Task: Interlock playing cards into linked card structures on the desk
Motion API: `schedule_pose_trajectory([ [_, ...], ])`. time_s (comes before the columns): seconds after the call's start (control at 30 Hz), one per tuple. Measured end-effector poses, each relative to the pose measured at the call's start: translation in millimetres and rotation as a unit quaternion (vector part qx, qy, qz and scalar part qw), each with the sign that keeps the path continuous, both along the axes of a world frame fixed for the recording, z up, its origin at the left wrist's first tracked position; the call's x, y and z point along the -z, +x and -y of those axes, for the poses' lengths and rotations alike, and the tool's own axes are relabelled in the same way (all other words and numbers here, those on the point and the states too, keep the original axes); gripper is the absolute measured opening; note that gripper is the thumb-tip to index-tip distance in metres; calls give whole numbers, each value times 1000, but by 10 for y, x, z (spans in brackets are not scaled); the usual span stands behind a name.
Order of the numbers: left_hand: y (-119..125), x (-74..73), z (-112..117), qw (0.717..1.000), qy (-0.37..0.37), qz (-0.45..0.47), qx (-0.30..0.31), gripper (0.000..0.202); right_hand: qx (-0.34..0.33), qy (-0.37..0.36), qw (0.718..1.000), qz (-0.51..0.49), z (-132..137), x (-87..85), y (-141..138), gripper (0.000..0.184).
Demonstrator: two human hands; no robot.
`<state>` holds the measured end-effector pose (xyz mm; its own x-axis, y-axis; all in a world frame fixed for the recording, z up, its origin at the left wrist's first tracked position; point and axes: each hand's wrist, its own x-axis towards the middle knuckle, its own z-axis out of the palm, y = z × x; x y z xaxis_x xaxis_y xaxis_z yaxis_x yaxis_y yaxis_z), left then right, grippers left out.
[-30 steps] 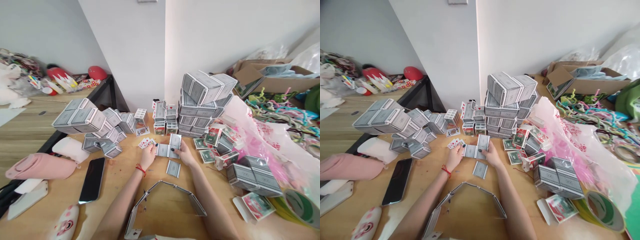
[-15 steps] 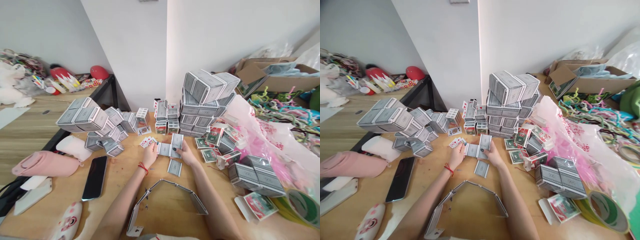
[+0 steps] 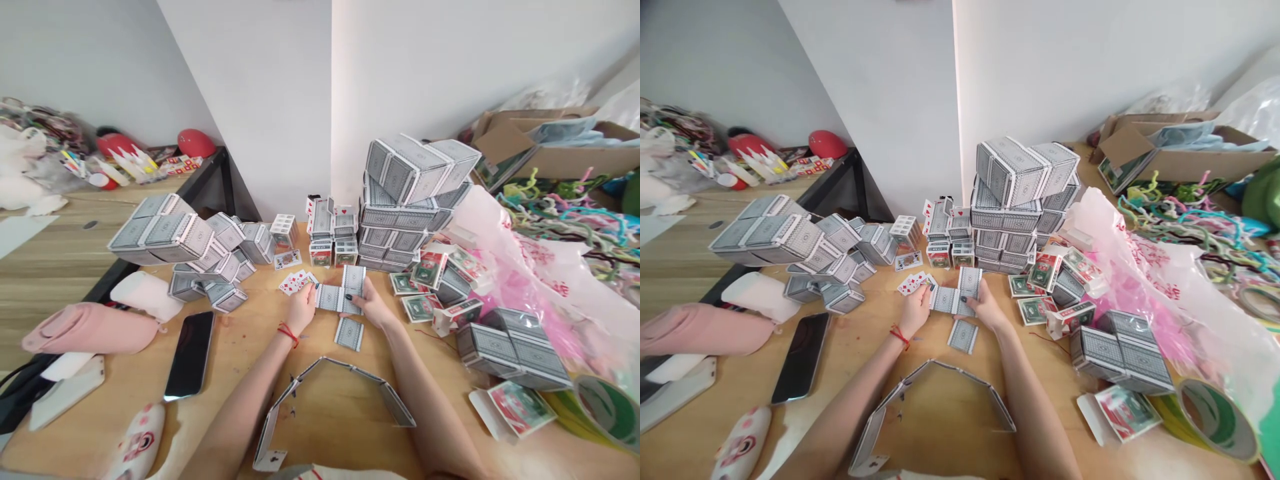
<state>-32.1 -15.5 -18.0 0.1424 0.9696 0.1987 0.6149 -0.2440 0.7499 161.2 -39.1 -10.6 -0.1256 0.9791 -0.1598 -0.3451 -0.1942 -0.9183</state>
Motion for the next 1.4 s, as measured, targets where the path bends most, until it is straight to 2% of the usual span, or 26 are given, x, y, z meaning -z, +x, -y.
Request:
schedule_pose_trajectory([
  [0.2, 0, 15, 7, 1000, 13, -25, 10, 28, -19, -2, 1000, -4, -2, -13, -6, 50],
  [0.4, 0, 40, 14, 998, 25, -66, -2, 26, 16, -7, 1000, 16, -2, 7, -30, 46],
  [0.67, -10, 38, 14, 993, 27, -118, -7, 25, 56, -20, 998, 24, -32, 62, -73, 27],
  [0.93, -3, 28, 11, 988, 18, -153, -3, 28, 54, -16, 996, 74, -28, 78, -93, 29],
  [1.4, 4, 7, -7, 981, 5, -195, 4, 28, 34, 0, 995, 97, -55, 87, -87, 36],
])
